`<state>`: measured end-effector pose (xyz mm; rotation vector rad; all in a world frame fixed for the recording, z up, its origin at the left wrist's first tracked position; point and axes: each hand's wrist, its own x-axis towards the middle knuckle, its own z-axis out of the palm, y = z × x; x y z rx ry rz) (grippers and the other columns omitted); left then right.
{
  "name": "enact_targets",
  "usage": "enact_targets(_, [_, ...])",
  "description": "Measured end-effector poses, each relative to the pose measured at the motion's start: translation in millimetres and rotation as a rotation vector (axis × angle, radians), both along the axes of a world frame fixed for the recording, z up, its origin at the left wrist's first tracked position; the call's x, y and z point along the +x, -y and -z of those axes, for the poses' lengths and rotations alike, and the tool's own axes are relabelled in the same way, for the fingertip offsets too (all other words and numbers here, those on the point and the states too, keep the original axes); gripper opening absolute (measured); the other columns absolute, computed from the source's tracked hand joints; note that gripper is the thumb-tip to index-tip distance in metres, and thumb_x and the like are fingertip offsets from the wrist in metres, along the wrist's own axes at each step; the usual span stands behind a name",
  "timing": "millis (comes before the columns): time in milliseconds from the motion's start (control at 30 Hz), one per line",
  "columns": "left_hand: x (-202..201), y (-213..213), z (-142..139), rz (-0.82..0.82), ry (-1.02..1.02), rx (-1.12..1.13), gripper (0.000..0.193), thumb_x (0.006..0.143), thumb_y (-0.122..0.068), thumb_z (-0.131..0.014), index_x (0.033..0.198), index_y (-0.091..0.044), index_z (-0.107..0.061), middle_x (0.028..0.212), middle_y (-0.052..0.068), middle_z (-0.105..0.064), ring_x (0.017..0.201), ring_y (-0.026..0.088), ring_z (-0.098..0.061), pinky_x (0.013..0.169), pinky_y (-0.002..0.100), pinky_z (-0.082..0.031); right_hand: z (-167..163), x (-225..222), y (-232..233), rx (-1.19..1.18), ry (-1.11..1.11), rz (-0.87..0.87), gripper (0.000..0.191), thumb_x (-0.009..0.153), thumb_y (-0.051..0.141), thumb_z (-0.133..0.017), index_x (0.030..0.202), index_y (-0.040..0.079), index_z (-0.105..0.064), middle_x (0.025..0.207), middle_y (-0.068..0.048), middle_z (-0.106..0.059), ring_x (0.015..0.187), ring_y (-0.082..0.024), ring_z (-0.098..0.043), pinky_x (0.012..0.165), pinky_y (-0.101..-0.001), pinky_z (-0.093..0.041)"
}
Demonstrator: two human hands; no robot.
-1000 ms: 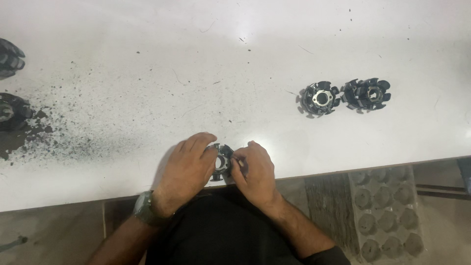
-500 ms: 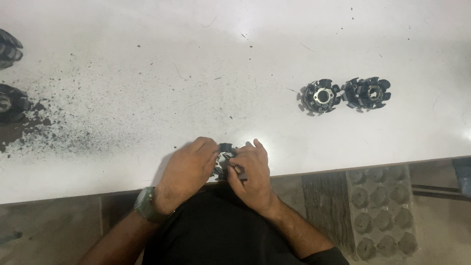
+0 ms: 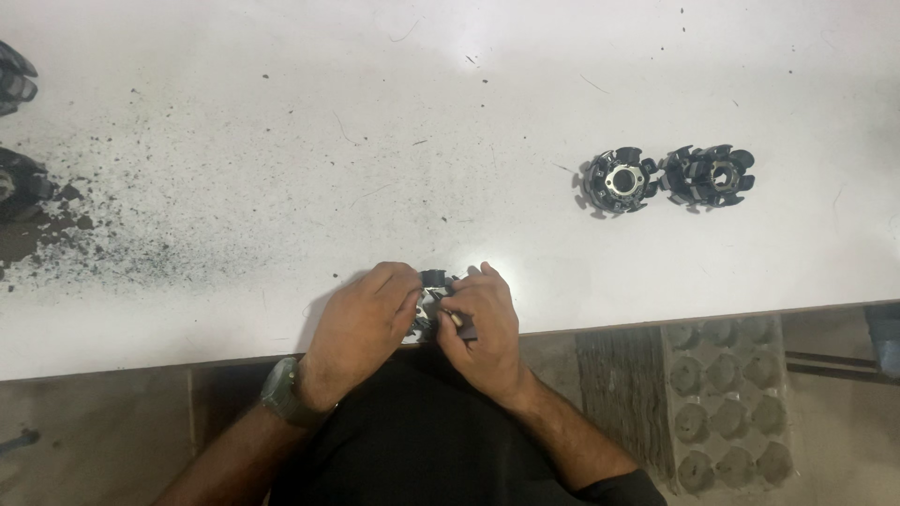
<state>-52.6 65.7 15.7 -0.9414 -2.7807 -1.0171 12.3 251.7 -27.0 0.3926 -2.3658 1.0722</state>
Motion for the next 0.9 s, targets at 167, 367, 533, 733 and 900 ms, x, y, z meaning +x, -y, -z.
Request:
enact_targets(167, [2,0,4,-0.038,0.019,-0.017,0.015,0.091,-0.014,-0.067,0.105,-0.008,-0.068,0.103,0.004,-0.07,0.088,0.023,-0.071,0.071,0.036,-0.059,-1,0,2,0.044,-0.014,0.009,0.024,0.083,0.002,-0.077,0.104,0.006,-0.065,0.104,-0.01,-0.066,0.11,-0.028,-0.064,0.116,-0.0579,-0.041])
enact_targets(367, [2,1,15,0.038,-0.112,-0.011,0.016,0.091,-0.016,-0.068,0.102,-0.004,-0.066,0.116,0.009,-0.069,0.099,0.026,-0.072,0.078,0.036,-0.061,-1,-2,4,0.026,-0.064,-0.004,0.025,0.083,0.0,-0.077,0.104,0.006,-0.064,0.102,-0.01,-0.067,0.109,-0.028,-0.067,0.114,-0.0565,-0.044])
enact_targets(533, [4,2,24,0.013,-0.144,0.006,0.014,0.09,-0.013,-0.067,0.101,-0.005,-0.067,0.116,0.008,-0.07,0.1,0.025,-0.072,0.078,0.035,-0.061,0,-2,5,0.044,-0.1,-0.033,0.028,0.083,0.0,-0.079,0.106,0.005,-0.064,0.103,-0.01,-0.067,0.109,-0.028,-0.067,0.11,-0.0537,-0.048])
enact_targets(733, [5,3,31,0.003,-0.155,0.043,0.014,0.091,-0.012,-0.067,0.102,-0.004,-0.067,0.116,0.009,-0.07,0.101,0.025,-0.072,0.08,0.034,-0.062,0,-4,7,0.072,-0.095,-0.037,0.03,0.082,0.0,-0.08,0.107,0.005,-0.064,0.104,-0.011,-0.067,0.11,-0.029,-0.066,0.109,-0.0527,-0.048])
enact_targets(900, [5,0,25,-0.024,-0.068,0.019,0.015,0.087,-0.016,-0.071,0.101,-0.009,-0.069,0.116,0.007,-0.071,0.1,0.024,-0.072,0.079,0.035,-0.061,-2,-4,3,0.091,-0.059,-0.05,0.029,0.083,0.0,-0.08,0.107,0.008,-0.065,0.103,-0.009,-0.066,0.11,-0.027,-0.066,0.113,-0.0536,-0.045])
